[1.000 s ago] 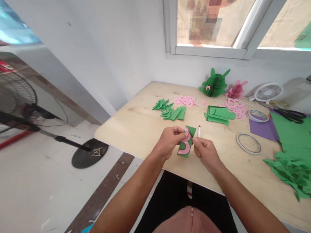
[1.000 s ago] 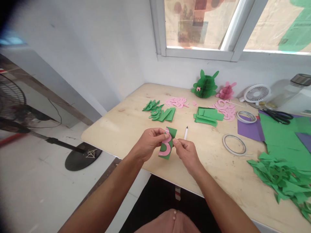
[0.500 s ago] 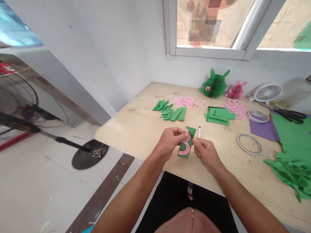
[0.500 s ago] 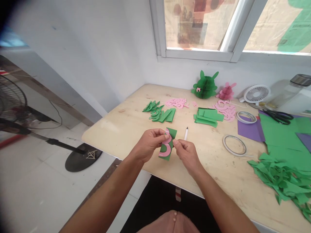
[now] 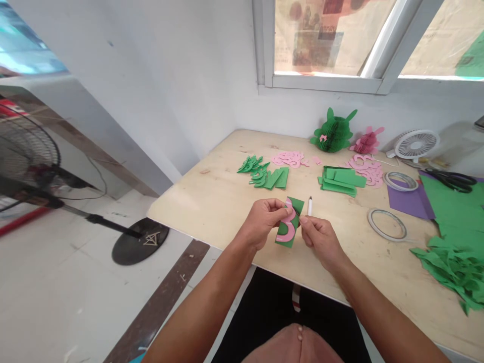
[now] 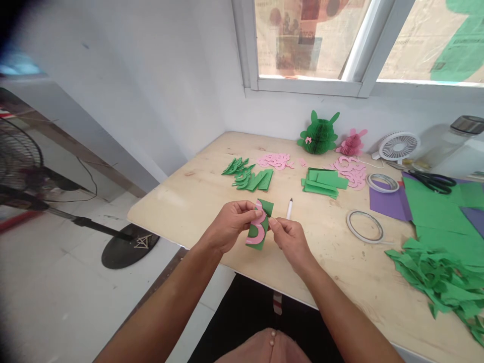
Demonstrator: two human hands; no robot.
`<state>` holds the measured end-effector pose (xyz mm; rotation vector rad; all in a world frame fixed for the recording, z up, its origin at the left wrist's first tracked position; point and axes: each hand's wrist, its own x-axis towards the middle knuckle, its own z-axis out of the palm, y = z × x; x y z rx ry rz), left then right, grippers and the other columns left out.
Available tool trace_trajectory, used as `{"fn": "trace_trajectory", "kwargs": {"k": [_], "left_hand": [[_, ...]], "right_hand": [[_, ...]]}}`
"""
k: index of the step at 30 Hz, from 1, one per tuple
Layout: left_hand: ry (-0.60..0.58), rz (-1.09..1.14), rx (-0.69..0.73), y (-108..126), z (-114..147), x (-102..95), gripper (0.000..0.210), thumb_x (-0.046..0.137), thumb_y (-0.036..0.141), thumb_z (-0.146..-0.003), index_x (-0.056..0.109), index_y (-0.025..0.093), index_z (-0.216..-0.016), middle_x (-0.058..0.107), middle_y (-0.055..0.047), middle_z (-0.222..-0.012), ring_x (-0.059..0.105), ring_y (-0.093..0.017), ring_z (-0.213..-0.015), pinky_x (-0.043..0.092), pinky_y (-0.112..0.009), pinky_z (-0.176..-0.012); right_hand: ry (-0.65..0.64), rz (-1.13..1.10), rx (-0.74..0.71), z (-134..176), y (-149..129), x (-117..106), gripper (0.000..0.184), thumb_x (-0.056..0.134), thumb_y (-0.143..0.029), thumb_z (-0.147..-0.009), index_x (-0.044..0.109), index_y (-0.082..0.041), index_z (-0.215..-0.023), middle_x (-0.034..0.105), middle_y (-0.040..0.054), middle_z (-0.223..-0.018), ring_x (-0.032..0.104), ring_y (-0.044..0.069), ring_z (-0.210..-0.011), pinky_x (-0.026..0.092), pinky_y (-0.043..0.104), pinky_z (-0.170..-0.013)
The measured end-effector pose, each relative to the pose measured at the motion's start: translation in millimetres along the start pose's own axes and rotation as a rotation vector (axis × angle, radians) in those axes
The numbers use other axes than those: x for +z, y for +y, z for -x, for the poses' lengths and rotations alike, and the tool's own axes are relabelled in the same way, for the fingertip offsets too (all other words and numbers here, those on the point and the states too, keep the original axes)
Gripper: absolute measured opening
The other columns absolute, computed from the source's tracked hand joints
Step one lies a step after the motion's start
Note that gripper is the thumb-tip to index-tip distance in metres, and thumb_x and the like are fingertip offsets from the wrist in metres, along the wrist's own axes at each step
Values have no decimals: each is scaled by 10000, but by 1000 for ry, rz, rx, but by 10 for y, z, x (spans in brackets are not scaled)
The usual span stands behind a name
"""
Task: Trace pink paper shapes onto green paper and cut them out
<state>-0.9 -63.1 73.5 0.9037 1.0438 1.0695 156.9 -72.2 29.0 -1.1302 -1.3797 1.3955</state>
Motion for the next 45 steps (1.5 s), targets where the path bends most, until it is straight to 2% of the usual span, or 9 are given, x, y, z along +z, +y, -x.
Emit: {"fn": "trace_trajectory", "kwargs": {"k": [20, 26, 37, 45], "left_hand": [[-11, 4, -15, 5, 9, -3, 284, 790, 327, -587, 581, 136, -610, 593, -3, -610, 538, -92, -550, 438, -240, -565], [-11, 13, -6, -7, -3, 1, 287, 794, 327, -581, 584, 134, -613, 594, -4, -610, 543, -93, -551, 439, -236, -564], [-17, 6, -8, -2, -1, 0, 280, 788, 321, -602, 583, 131, -620, 599, -5, -613, 540, -89, -543, 434, -229, -556], [-12, 11, -12, 15, 4, -26, 284, 792, 338, -605, 597, 132, -623, 637, -45, -671, 578, -122, -606, 479, -269, -621]], "right_hand": [[-6, -5, 14, -5, 1, -1, 482, 553, -589, -814, 397, -209, -562, 268, -74, -476, 179, 81, -452, 130, 256, -434], [9, -13, 21, -9, 3, -1, 465, 573, -605, -790, 462, -195, -598, 253, -78, -483, 174, 84, -460, 124, 257, -439], [26, -13, 22, -8, -23, 3, 499, 588, -598, -781, 398, -204, -541, 285, -72, -462, 211, 79, -444, 152, 244, -424], [-4, -16, 43, -9, -57, -23, 430, 569, -572, -800, 587, -164, -665, 307, -76, -444, 222, 81, -432, 176, 238, -417]]}}
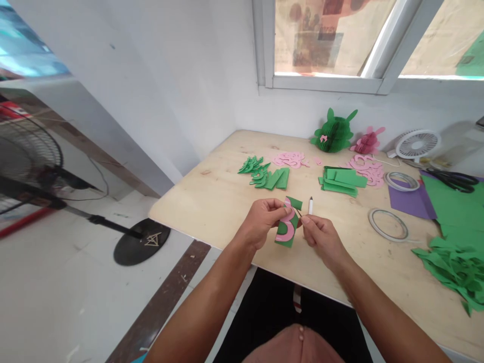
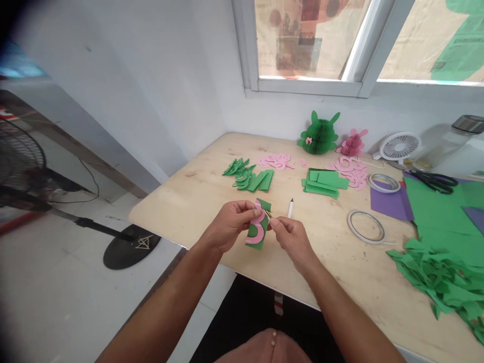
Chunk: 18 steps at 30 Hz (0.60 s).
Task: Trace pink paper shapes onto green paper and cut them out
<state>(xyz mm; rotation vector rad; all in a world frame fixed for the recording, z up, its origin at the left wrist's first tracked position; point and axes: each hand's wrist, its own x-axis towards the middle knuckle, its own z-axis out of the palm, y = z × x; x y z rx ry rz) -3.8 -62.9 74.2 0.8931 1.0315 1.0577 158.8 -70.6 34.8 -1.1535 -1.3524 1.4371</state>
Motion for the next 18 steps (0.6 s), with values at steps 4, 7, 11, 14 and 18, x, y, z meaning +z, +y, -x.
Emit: {"fn": "trace_trajectory", "kwargs": {"k": [4, 7, 11, 14, 18], "left_hand": [[18, -2, 24, 22, 9, -8, 292, 797, 343, -590, 589, 138, -595, 594, -11, -605, 544, -105, -555, 452, -242, -559], [26, 1, 27, 32, 11, -12, 299, 800, 346, -581, 586, 137, -584, 583, -4, -590, 535, -101, -545, 446, -242, -554], [36, 5, 30, 39, 16, -17, 286, 800, 334, -580, 596, 133, -591, 590, -6, -606, 539, -102, -556, 449, -248, -571], [47, 8, 30, 48, 21, -20, 274, 801, 322, -578, 603, 133, -602, 589, -6, -605, 531, -99, -552, 442, -242, -562], [65, 21, 32, 61, 18, -37, 282, 808, 318, -563, 596, 135, -591, 587, -3, -607, 521, -91, -539, 431, -234, -546]], "right_hand": [[1, -12, -7, 2, -1, -18, 437, 541, -567, -816, 629, -149, -721, 297, -79, -430, 229, 84, -422, 186, 243, -418], [18, 4, -9, -6, 13, -24, 422, 576, -559, -795, 641, -145, -743, 289, -83, -440, 237, 84, -436, 193, 243, -431], [5, 24, 45, -11, 12, -16, 373, 662, -522, -731, 630, -150, -740, 317, -77, -498, 231, 69, -453, 155, 237, -432], [5, 43, 85, -9, 7, -11, 354, 671, -501, -721, 634, -151, -758, 341, -69, -521, 239, 67, -453, 145, 236, -422], [18, 106, 98, -20, 21, -22, 342, 675, -487, -709, 654, -149, -758, 362, -66, -499, 263, 72, -444, 159, 233, -419]]}}
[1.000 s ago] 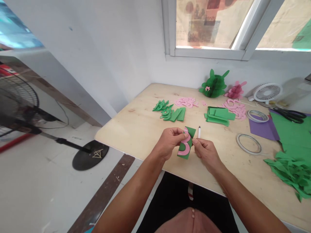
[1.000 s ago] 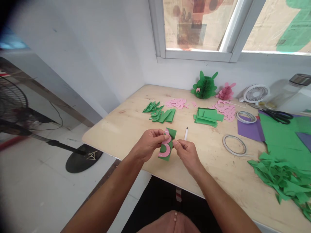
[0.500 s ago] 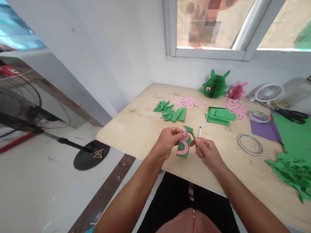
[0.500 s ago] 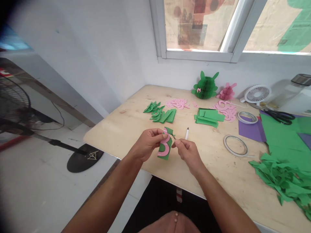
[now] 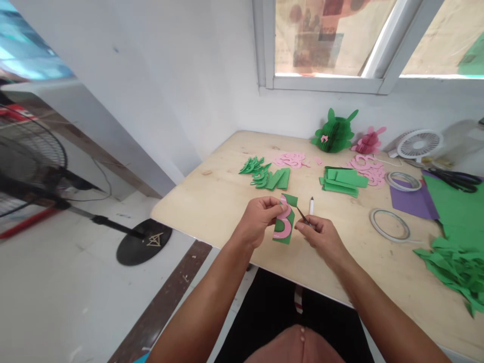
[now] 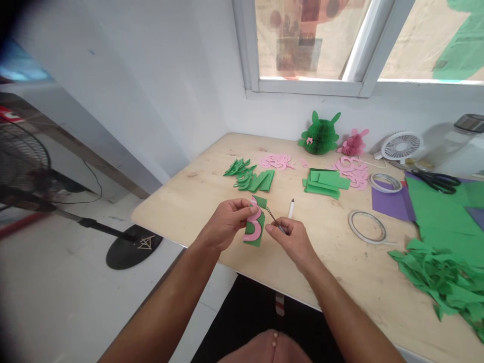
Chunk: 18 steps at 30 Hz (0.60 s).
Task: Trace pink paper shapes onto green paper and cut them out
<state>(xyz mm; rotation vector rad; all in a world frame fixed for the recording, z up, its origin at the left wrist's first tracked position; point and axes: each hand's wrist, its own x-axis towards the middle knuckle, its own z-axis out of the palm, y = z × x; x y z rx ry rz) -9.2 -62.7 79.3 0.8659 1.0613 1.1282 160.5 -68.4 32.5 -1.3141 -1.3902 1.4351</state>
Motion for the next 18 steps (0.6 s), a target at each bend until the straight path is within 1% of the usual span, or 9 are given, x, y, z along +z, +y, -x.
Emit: {"fn": "trace_trajectory", "kwargs": {"k": [3, 5, 7, 9, 12, 14, 16, 18], "left_hand": [[19, 11, 7, 6, -10, -25, 292, 814, 320, -547, 590, 135, -578, 578, 6, -601, 511, -80, -534, 422, -225, -542], [31, 14, 10, 4, -13, -39, 297, 818, 323, -538, 590, 135, -573, 578, 7, -599, 510, -79, -534, 422, -225, -545], [33, 14, 9, -7, -11, -40, 301, 820, 328, -532, 593, 134, -574, 581, 3, -600, 514, -82, -537, 424, -227, -547], [22, 9, 1, -31, -3, -26, 304, 819, 337, -531, 600, 133, -580, 584, 0, -598, 518, -84, -538, 423, -227, -548], [9, -15, -19, -86, 12, 18, 301, 817, 344, -535, 612, 132, -597, 590, -3, -596, 524, -87, -535, 420, -226, -545], [0, -29, -29, -127, 22, 53, 300, 819, 344, -535, 615, 133, -600, 594, -4, -597, 527, -90, -535, 424, -229, -547], [-17, -32, -39, -163, 32, 88, 302, 821, 346, -535, 615, 134, -599, 591, -1, -590, 521, -87, -531, 421, -228, -545], [-32, -29, -48, -191, 42, 120, 303, 822, 346, -535, 615, 133, -599, 586, 4, -581, 515, -83, -528, 413, -221, -541]], "right_hand": [[40, 40, 11, -17, 11, -5, 318, 692, -462, -687, 648, -148, -716, 387, -60, -487, 292, 77, -447, 180, 230, -422], [110, 22, 14, -24, 7, -3, 301, 697, -447, -674, 630, -153, -680, 380, -62, -472, 291, 79, -438, 187, 230, -417], [198, -53, -4, -23, -4, 0, 293, 704, -442, -661, 616, -163, -664, 342, -75, -457, 264, 74, -423, 183, 230, -403], [258, -155, -57, -15, -16, 1, 291, 714, -442, -655, 623, -167, -687, 321, -82, -468, 241, 69, -418, 184, 227, -388], [256, -242, -136, -5, -16, -1, 301, 724, -434, -667, 661, -163, -781, 331, -81, -498, 243, 68, -427, 202, 221, -383], [235, -255, -145, -7, 0, -2, 310, 735, -420, -669, 670, -161, -827, 333, -85, -496, 248, 69, -428, 214, 220, -386], [236, -265, -128, -17, 23, -1, 317, 756, -409, -646, 662, -162, -822, 332, -92, -484, 252, 66, -421, 227, 220, -390], [239, -271, -109, -28, 43, 1, 318, 774, -410, -617, 643, -166, -773, 338, -95, -478, 257, 63, -414, 243, 220, -392]]}}
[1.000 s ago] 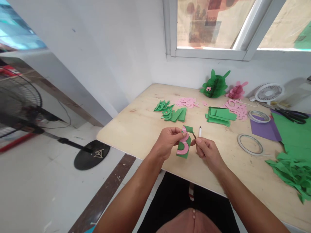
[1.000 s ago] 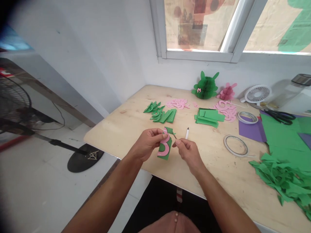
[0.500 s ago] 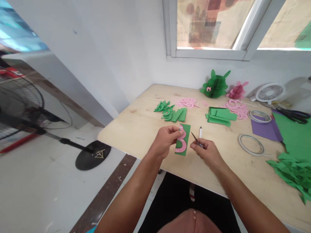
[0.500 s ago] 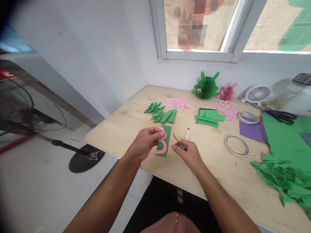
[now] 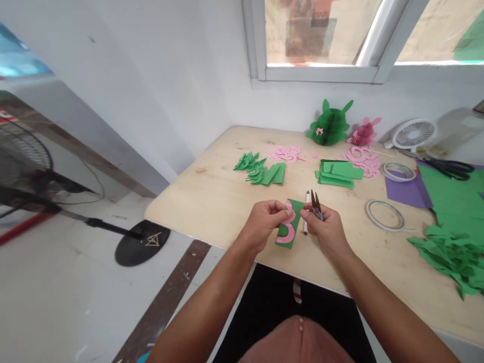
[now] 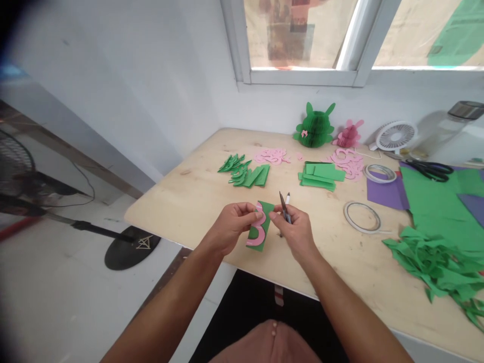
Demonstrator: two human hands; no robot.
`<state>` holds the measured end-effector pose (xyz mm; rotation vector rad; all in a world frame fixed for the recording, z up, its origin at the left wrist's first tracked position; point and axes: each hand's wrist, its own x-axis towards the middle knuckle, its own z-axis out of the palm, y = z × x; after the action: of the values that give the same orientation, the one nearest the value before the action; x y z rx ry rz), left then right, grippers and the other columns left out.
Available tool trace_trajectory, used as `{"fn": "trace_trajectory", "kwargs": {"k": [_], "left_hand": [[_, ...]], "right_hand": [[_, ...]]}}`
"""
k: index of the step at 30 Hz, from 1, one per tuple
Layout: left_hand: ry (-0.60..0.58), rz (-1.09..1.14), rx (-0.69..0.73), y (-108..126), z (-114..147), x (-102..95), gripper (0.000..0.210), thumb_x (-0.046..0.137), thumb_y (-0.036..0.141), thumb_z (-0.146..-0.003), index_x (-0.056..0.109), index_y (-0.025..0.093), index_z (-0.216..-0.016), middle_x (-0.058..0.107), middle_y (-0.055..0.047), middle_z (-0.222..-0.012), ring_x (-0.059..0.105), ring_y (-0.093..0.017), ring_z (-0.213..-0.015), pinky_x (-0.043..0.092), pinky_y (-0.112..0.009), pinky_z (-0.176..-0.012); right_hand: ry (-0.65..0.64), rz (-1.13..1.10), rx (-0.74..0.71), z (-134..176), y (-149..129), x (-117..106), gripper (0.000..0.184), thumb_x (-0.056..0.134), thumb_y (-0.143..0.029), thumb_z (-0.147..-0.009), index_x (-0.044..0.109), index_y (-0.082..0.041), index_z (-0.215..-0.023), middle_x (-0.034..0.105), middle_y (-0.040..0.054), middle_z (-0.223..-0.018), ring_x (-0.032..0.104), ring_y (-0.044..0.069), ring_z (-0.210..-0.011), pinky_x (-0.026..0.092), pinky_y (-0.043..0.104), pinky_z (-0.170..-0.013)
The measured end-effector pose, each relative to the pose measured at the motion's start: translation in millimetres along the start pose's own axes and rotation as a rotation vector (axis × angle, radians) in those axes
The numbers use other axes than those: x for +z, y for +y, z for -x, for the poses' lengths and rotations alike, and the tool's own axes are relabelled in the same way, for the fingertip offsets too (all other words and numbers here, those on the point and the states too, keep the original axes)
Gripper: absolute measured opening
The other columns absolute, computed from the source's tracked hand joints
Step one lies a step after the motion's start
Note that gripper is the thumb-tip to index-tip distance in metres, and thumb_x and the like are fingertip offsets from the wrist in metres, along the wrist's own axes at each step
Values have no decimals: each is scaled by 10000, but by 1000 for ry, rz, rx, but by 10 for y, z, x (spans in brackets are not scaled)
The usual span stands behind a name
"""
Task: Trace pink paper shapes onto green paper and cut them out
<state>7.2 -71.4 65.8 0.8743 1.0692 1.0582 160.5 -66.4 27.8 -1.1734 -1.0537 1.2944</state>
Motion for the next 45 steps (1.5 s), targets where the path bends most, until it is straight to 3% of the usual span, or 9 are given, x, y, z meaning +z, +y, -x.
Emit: {"fn": "trace_trajectory", "kwargs": {"k": [7, 23, 33, 45], "left_hand": [[-28, 4, -10, -47, 5, 70, 308, 827, 350, -534, 637, 124, -622, 606, -7, -605, 538, -90, -565, 418, -211, -551], [-13, 9, 5, -102, -4, 67, 301, 824, 347, -531, 638, 125, -614, 611, -2, -596, 535, -80, -555, 406, -200, -541], [-10, -11, 3, -86, 19, 71, 294, 828, 329, -532, 635, 125, -622, 617, -7, -601, 541, -89, -556, 406, -213, -545], [-18, -45, -13, -70, 42, 68, 338, 832, 365, -531, 613, 125, -625, 604, -8, -607, 540, -94, -562, 408, -218, -542]], "right_hand": [[-80, 63, -12, 11, -13, 1, 363, 756, -428, -649, 500, -180, -579, 318, -93, -462, 248, 61, -433, 230, 225, -413], [-87, 17, 42, 29, -45, 6, 345, 781, -345, -603, 477, -186, -567, 327, -106, -440, 250, 56, -422, 262, 232, -441], [-114, -126, 106, 17, -66, 32, 392, 796, -357, -595, 443, -192, -557, 278, -119, -429, 193, 34, -391, 135, 213, -394], [-109, -113, 101, 25, -80, 27, 376, 786, -337, -597, 439, -196, -557, 278, -120, -419, 202, 33, -377, 131, 213, -387]]}}
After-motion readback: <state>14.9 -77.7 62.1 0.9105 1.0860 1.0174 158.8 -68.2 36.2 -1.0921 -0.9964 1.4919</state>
